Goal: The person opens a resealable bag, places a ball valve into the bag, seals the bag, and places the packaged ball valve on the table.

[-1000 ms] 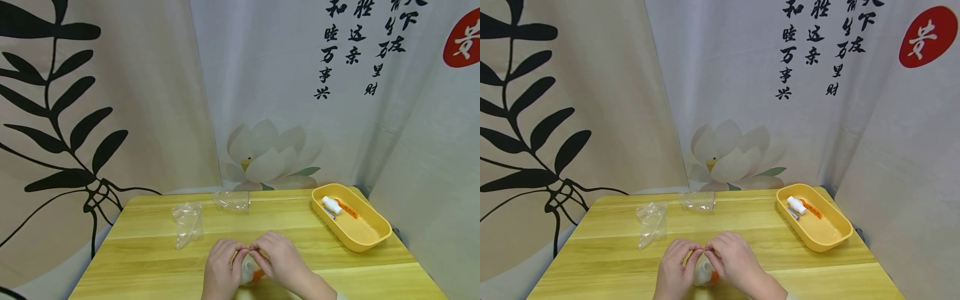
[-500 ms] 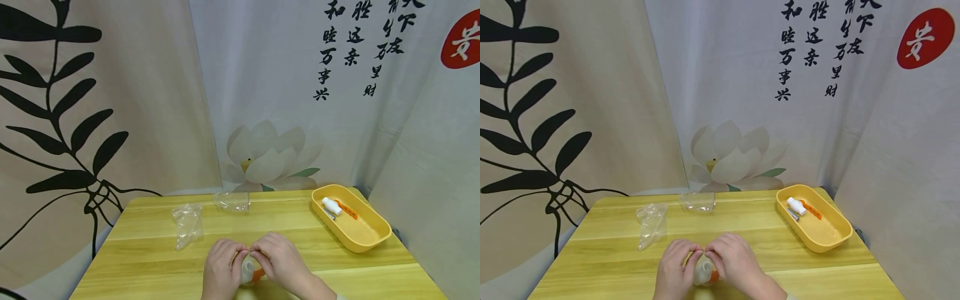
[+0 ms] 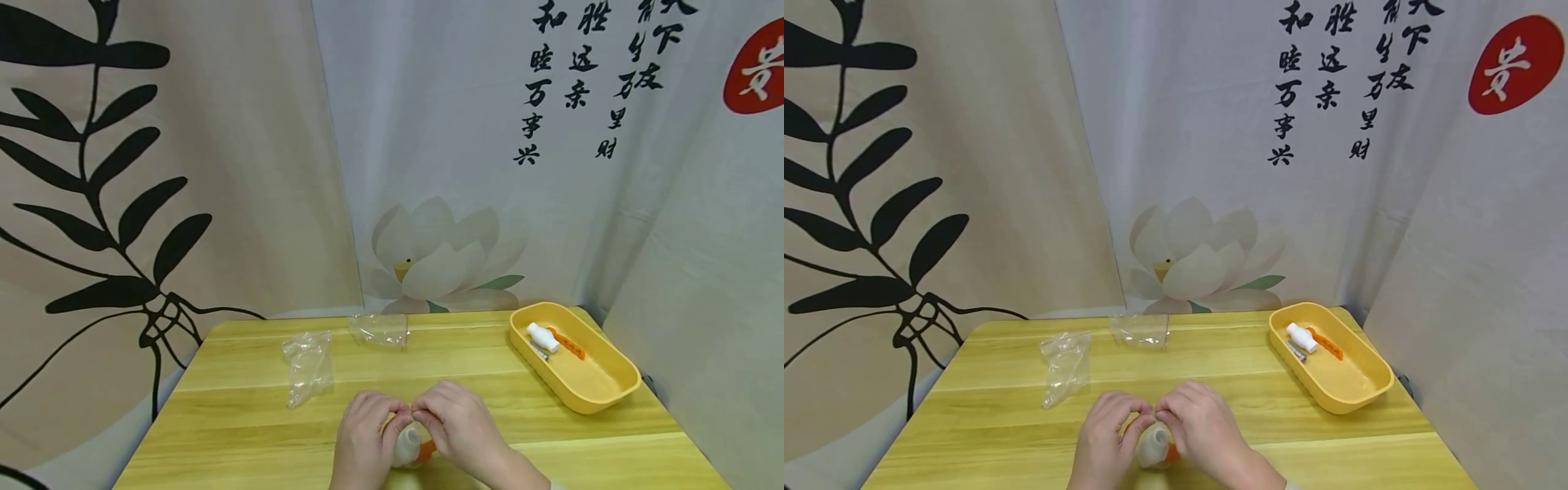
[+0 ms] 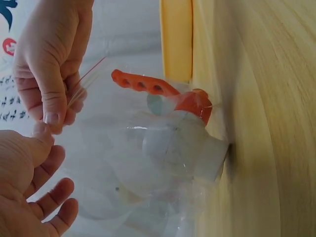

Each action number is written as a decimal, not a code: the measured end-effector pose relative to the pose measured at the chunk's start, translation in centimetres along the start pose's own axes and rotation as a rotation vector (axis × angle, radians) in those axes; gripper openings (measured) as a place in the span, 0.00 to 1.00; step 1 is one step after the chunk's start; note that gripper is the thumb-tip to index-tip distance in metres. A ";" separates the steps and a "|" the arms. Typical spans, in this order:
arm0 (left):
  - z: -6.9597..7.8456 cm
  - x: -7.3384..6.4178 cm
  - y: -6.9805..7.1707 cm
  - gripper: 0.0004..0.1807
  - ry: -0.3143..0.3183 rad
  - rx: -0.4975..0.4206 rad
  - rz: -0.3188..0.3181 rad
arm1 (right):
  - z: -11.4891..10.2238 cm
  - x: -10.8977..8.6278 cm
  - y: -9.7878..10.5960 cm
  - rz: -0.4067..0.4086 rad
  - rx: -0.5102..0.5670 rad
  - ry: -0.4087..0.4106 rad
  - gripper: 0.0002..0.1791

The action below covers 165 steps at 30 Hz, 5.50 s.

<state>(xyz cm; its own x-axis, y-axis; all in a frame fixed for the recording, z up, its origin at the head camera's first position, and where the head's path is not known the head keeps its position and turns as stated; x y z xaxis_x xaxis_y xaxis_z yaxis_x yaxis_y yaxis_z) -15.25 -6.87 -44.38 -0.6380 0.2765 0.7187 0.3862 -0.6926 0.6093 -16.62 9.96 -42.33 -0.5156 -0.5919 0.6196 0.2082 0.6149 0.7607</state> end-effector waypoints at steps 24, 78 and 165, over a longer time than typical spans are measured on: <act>0.6 0.0 0.2 0.08 -0.022 -0.003 0.051 | 0.2 -0.3 0.2 0.006 -0.001 -0.016 0.10; 0.3 0.1 0.3 0.11 0.000 0.001 0.080 | 0.9 -0.9 0.0 0.002 -0.001 -0.019 0.06; -0.1 -0.4 0.6 0.12 0.046 0.033 0.084 | 1.8 -1.7 -0.5 -0.015 -0.088 -0.070 0.13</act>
<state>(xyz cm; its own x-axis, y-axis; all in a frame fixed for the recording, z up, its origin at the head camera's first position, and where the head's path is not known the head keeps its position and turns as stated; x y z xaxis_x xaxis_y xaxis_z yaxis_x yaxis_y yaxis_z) -14.81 -7.49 -44.34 -0.6319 0.1871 0.7521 0.4610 -0.6893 0.5588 -17.36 11.56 -44.12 -0.5752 -0.5609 0.5954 0.2710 0.5562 0.7857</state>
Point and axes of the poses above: each hand's wrist, its own x-axis towards the middle knuckle, its own y-axis out of the back of the hand, z = x × y, the point moved 4 cm from there along x, towards the middle knuckle, and after that the axes turned 13 degrees about -z, right-handed, at the moved point
